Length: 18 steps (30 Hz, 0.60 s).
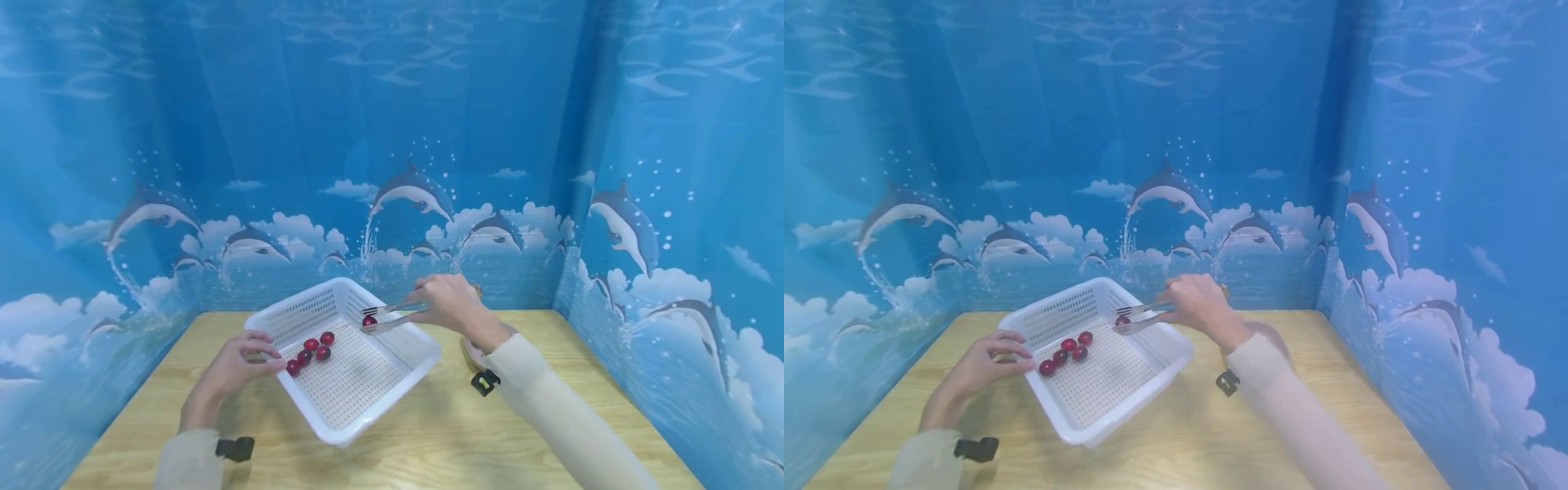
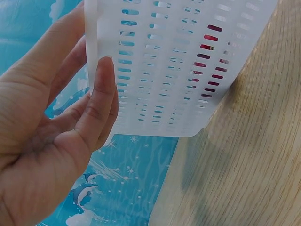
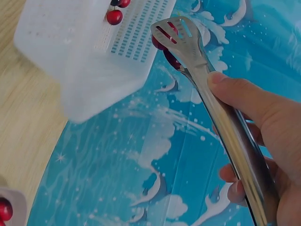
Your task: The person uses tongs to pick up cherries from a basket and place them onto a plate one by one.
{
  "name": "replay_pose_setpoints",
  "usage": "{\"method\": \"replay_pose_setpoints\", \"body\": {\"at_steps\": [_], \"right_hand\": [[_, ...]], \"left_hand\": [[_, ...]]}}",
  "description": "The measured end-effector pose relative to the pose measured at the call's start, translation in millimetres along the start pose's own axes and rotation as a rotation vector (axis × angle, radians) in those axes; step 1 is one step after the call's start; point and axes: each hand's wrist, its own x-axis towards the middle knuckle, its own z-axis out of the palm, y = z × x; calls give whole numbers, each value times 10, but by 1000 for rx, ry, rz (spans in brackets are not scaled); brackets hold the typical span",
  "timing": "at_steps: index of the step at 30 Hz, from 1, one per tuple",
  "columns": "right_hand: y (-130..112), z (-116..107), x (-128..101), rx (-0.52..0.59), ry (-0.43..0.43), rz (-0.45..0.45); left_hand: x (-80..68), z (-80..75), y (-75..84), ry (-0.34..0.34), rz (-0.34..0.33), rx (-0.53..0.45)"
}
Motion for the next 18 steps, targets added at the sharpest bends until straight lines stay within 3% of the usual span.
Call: {"method": "replay_pose_setpoints", "body": {"at_steps": [18], "right_hand": [[308, -71, -462, 27, 75, 77]], "left_hand": [[19, 5, 10, 2, 0, -20]]}}
